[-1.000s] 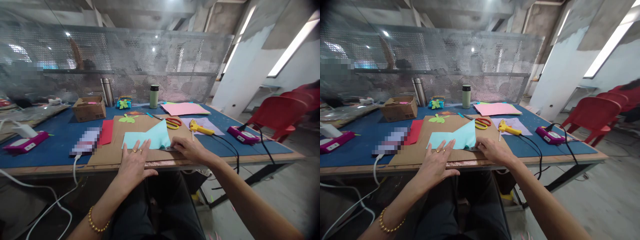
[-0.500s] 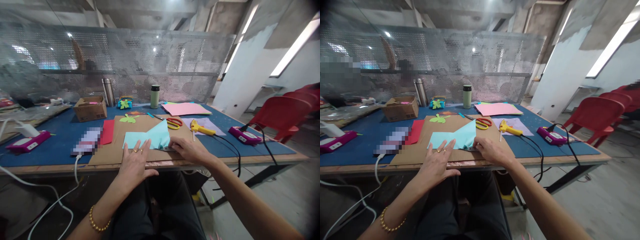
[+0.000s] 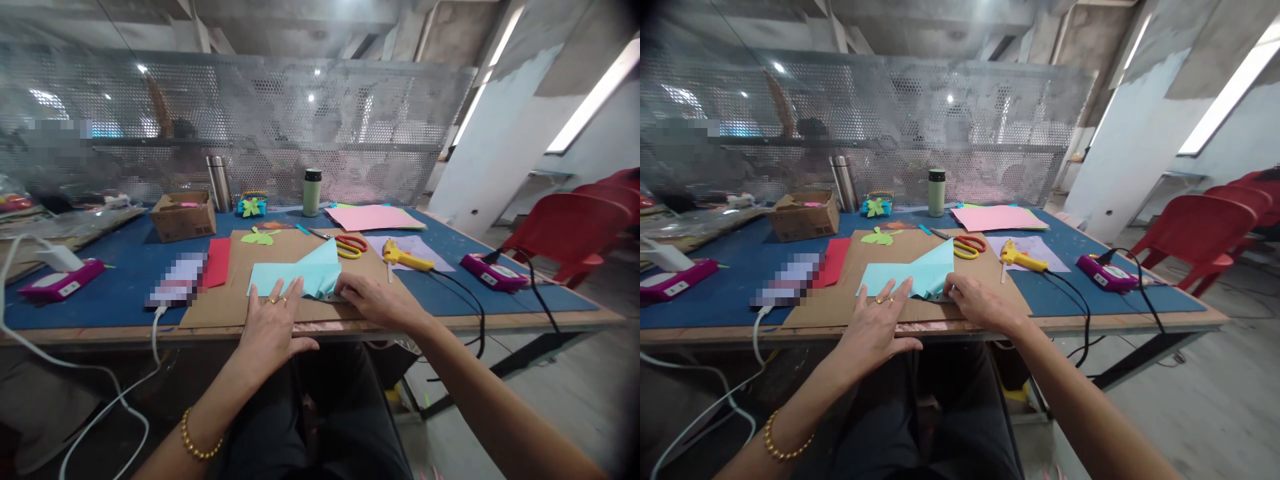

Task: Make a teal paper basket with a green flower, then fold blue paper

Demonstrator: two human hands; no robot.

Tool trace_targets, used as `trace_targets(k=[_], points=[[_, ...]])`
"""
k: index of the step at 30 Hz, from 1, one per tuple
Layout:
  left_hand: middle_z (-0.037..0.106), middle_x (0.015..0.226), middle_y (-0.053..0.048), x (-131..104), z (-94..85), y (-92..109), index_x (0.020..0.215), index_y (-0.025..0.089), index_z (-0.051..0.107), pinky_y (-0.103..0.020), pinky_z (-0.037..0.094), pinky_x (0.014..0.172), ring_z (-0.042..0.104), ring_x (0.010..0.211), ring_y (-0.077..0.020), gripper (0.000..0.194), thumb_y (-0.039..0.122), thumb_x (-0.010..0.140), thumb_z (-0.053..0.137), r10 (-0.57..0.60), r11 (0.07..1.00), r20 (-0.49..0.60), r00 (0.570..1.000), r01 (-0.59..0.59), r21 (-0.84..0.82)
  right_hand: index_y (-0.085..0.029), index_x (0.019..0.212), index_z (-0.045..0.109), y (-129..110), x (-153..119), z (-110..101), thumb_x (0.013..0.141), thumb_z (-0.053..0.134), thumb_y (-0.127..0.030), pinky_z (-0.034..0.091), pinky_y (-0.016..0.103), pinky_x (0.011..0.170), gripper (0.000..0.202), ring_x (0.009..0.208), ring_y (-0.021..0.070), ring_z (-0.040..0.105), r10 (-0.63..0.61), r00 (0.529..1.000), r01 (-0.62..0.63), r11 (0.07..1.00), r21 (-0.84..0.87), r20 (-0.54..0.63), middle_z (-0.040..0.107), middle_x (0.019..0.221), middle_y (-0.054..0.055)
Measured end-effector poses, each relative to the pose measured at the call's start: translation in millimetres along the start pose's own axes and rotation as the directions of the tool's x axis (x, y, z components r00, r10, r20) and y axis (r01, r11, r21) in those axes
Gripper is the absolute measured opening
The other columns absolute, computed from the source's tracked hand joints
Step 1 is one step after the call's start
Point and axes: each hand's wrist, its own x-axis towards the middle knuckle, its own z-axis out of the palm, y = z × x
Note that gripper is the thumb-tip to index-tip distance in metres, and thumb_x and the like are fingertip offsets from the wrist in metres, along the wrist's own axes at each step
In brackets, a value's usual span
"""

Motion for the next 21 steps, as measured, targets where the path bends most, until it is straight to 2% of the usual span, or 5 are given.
trace_targets(k=[6,11,16,18,21], points=[[0.053,0.152,-0.021,-0.1,2.2,-1.3,0.163,0.016,0.020,-0.075,0.018,0.119,0.034,0.150,-0.0406,0.112,0.068,0.079,0.073,0.003,1.000,-0.012,1.000,-0.003,0.000,-0.019,0.099,0.062,-4.1,8.7,4.6,0.097,0.041,-0.016,0.043,0.030,0.079,0.021,0.088,0.0206,0.061,-0.015,1.000,0.016,0.998,-0.059,0.004,0.068,0.095,0.008],[0.051,0.153,-0.021,0.3,2.6,-1.0,0.163,0.016,0.021,-0.076,0.017,0.119,0.034,0.151,-0.0402,0.111,0.067,0.079,0.073,-0.004,1.000,0.003,1.000,0.004,-0.019,-0.020,0.095,0.061,-4.7,8.2,3.6,0.096,0.042,-0.013,0.042,0.027,0.076,0.020,0.086,0.0187,0.061,-0.060,0.998,0.061,0.998,-0.029,0.013,0.068,0.094,0.006],[0.042,0.160,-0.021,0.6,-1.0,-0.6,0.163,0.017,0.019,-0.077,0.013,0.119,0.029,0.152,-0.0416,0.110,0.067,0.081,0.071,0.000,0.999,0.038,0.999,0.002,-0.052,-0.019,0.096,0.061,-4.6,9.6,6.6,0.096,0.043,-0.013,0.040,0.027,0.074,0.019,0.085,0.0194,0.061,-0.010,1.000,0.009,0.997,-0.080,-0.003,0.068,0.091,0.007],[0.037,0.162,-0.022,1.4,-6.9,-5.4,0.162,0.016,0.021,-0.076,0.014,0.119,0.028,0.153,-0.0413,0.102,0.068,0.085,0.065,0.014,0.994,0.087,0.996,-0.005,-0.108,-0.019,0.096,0.062,-5.4,10.5,6.5,0.096,0.043,-0.014,0.040,0.027,0.073,0.019,0.085,0.0196,0.061,0.001,1.000,-0.001,0.997,-0.082,-0.001,0.068,0.090,0.006],[0.042,0.158,-0.024,5.5,-20.5,-22.5,0.150,0.012,0.042,-0.062,0.031,0.117,0.041,0.145,-0.0358,0.066,0.057,0.101,0.043,0.010,0.973,0.130,0.991,0.020,-0.230,-0.019,0.097,0.063,-6.4,11.2,4.3,0.098,0.042,-0.016,0.040,0.027,0.073,0.021,0.085,0.0195,0.061,-0.007,1.000,0.008,0.998,-0.064,0.016,0.068,0.090,0.006]])
